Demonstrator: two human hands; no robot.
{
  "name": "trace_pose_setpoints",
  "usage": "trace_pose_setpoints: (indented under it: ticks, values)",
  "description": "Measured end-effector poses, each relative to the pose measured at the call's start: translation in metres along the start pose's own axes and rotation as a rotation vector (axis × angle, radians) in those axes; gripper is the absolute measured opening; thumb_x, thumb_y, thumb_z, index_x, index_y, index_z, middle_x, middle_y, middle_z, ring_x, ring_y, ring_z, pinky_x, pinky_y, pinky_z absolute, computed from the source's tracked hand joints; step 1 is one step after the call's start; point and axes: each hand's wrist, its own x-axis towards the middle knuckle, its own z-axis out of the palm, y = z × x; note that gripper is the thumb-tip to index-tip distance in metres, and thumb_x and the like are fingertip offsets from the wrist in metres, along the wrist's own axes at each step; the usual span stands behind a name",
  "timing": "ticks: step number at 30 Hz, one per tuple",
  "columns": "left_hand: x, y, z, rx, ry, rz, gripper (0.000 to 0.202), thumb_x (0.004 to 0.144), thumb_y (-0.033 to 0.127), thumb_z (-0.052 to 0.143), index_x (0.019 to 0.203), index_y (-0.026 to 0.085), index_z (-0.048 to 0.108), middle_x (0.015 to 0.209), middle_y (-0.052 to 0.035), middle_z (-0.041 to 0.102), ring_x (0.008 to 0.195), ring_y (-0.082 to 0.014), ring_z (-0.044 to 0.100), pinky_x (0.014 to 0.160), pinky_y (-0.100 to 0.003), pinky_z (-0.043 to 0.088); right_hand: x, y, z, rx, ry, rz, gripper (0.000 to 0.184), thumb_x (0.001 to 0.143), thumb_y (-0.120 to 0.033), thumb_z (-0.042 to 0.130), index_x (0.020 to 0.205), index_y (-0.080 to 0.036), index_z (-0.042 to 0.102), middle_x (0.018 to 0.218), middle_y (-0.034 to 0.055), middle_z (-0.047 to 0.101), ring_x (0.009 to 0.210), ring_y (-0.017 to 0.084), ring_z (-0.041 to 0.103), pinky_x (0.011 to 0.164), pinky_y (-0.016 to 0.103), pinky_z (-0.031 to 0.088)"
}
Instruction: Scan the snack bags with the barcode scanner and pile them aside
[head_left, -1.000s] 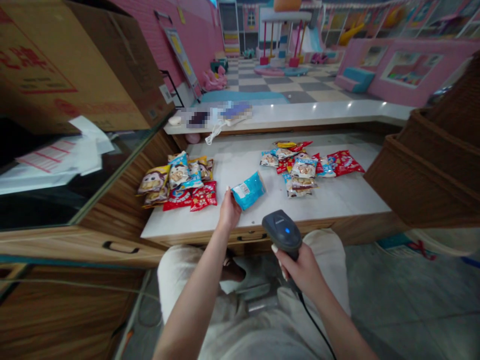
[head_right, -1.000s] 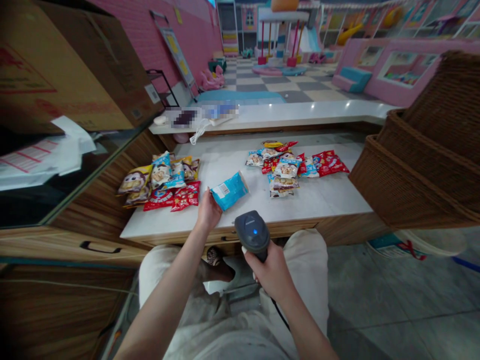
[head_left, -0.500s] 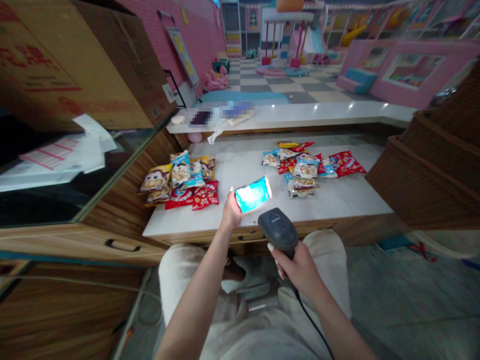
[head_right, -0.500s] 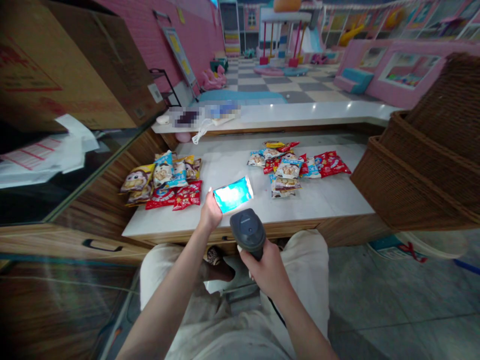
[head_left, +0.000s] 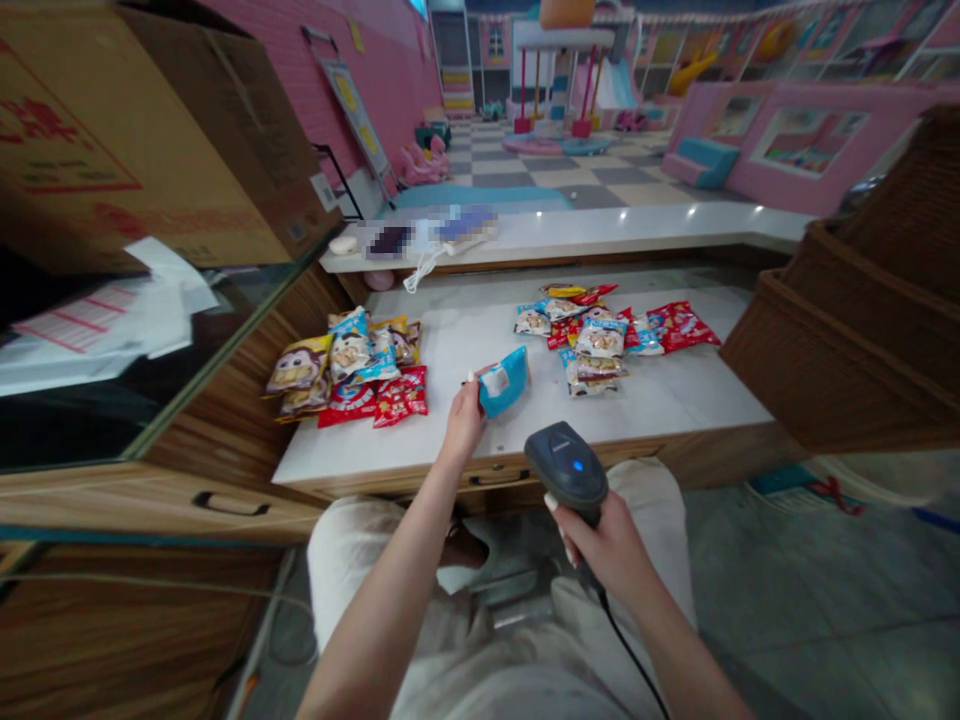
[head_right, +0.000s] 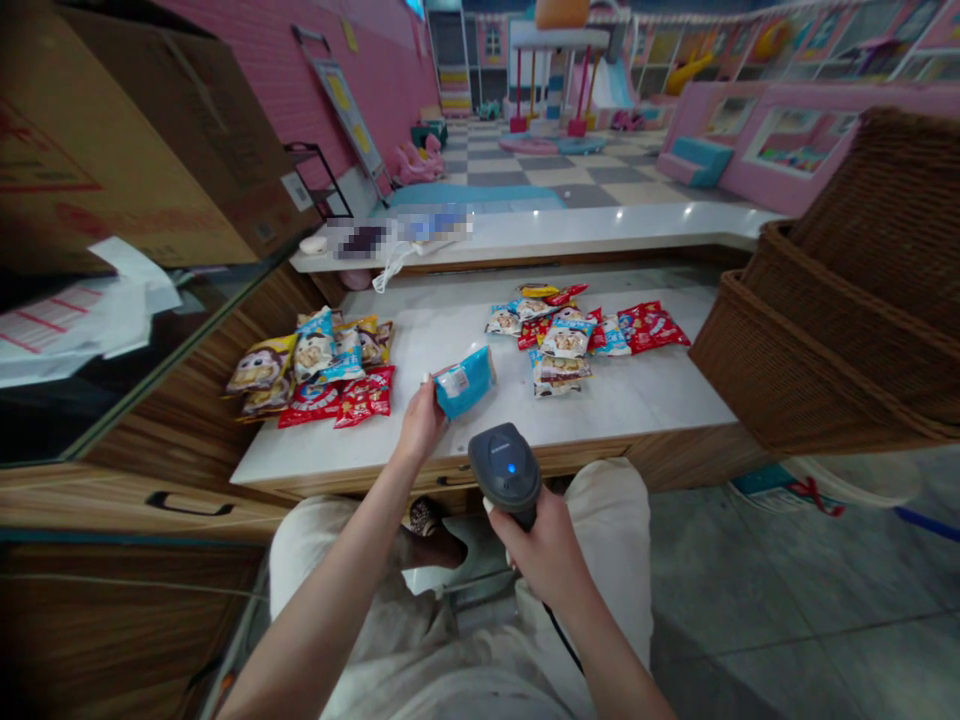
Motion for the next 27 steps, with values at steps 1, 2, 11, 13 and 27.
trace_pose_setpoints:
  ticks: [1, 2, 11, 13, 27]
  values:
    - [0.001, 0.002, 0.007, 0.072, -0.030, 0.046, 0.051, 0.105, 0.063, 0.067, 0.123, 0.018, 0.084, 0.125, -0.0120, 0.086, 0.136, -0.0327, 0.074, 0.119, -0.043, 0.057, -0.001, 0.001, -0.003, 0.003, 0.011, 0.000, 0.038, 0.080, -0.055, 0.079, 0.066, -0.027, 0.058, 0.043, -0.0046, 0.055, 0.035, 0.016, 0.053, 0.042, 0.026, 0.045]
    - [0.004, 0.005, 0.017, 0.146, -0.051, 0.104, 0.051, 0.105, 0.062, 0.066, 0.124, 0.018, 0.084, 0.129, -0.0123, 0.085, 0.138, -0.0322, 0.073, 0.121, -0.042, 0.055, -0.001, 0.002, -0.006, 0.005, 0.022, -0.001, 0.038, 0.080, -0.055, 0.079, 0.066, -0.027, 0.058, 0.043, -0.0044, 0.055, 0.035, 0.016, 0.053, 0.042, 0.026, 0.045]
    - [0.066, -0.003, 0.150, 1.081, -0.411, 0.665, 0.052, 0.115, 0.047, 0.054, 0.157, 0.018, 0.063, 0.164, -0.0200, 0.063, 0.159, -0.0304, 0.055, 0.137, -0.049, 0.038, -0.004, 0.016, -0.029, 0.022, 0.102, 0.006, 0.035, 0.081, -0.049, 0.077, 0.063, -0.025, 0.060, 0.044, -0.0026, 0.056, 0.039, 0.015, 0.050, 0.044, 0.027, 0.043]
    - [0.075, -0.011, 0.171, 1.265, -0.459, 0.713, 0.053, 0.116, 0.044, 0.052, 0.158, 0.015, 0.062, 0.166, -0.0225, 0.061, 0.162, -0.0305, 0.052, 0.138, -0.050, 0.036, -0.004, 0.021, -0.034, 0.013, 0.126, 0.013, 0.036, 0.082, -0.049, 0.077, 0.062, -0.025, 0.061, 0.044, -0.0019, 0.057, 0.039, 0.015, 0.052, 0.045, 0.026, 0.044]
    - [0.024, 0.014, 0.030, 1.376, -0.280, 0.758, 0.054, 0.108, 0.029, 0.058, 0.160, 0.014, 0.059, 0.173, -0.0205, 0.055, 0.162, -0.0349, 0.052, 0.138, -0.058, 0.037, -0.002, 0.020, -0.025, 0.019, 0.040, 0.004, 0.039, 0.082, -0.054, 0.079, 0.061, -0.026, 0.060, 0.042, -0.0012, 0.057, 0.036, 0.016, 0.054, 0.042, 0.027, 0.044]
